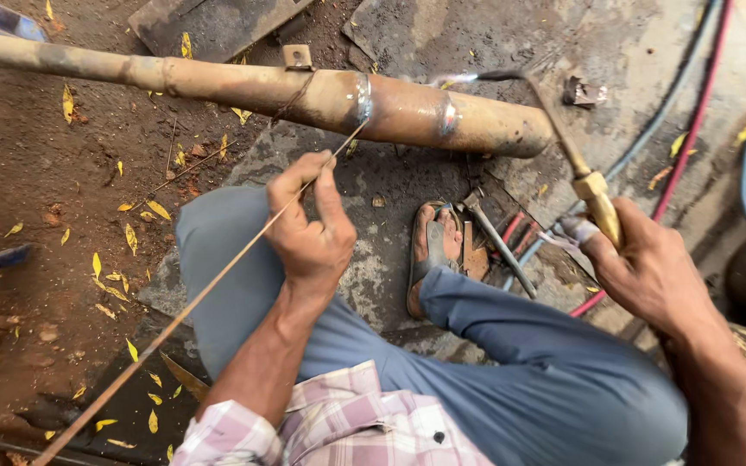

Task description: The person sits on the ground of a repair yard and brazes a rusted metal pipe using an oxy-fuel torch and a filler rod, running the flame along the pipe seam to lay weld beads, then repositions the pipe and continues heating and adding filler along the joint.

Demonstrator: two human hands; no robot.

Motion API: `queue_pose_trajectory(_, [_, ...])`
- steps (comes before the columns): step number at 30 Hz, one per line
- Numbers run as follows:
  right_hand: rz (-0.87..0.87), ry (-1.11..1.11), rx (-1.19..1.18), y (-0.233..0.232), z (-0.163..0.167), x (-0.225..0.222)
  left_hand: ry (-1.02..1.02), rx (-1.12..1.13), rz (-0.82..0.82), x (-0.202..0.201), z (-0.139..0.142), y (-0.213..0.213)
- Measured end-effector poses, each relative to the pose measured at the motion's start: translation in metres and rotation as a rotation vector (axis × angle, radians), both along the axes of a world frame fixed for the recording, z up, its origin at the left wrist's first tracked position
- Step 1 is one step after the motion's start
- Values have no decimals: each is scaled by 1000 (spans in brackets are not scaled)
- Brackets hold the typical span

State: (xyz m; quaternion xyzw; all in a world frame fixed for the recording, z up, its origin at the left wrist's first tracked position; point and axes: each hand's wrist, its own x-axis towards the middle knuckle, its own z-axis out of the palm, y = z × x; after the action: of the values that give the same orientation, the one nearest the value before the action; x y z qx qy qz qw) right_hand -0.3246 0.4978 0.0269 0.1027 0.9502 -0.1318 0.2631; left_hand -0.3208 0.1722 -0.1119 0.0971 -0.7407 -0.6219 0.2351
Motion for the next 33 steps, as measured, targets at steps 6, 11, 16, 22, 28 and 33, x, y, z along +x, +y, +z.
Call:
queue_pose_trajectory(6, [75,-58,125,-60,17,-7,23,-56,4,-3,25,-37])
queue_pose_trajectory(11, [67,64,211,-68,18,-1,272,201,79,-18,24,-104])
queue_pose_trajectory(16, [-47,219,246,-43,20,16,212,-36,297,-33,15,-195])
queue_pose_trajectory(22, [66,471,289,-9,8,14,-202,-439,407,-63,-9,-214])
queue_pose_trajectory(28, [-183,378,181,-10,16,11,-546,-189,403,-92,4,-195])
queue_pose_trajectory(33, [-225,333,126,-16,22,18,-629,88,423,-102,19,-182])
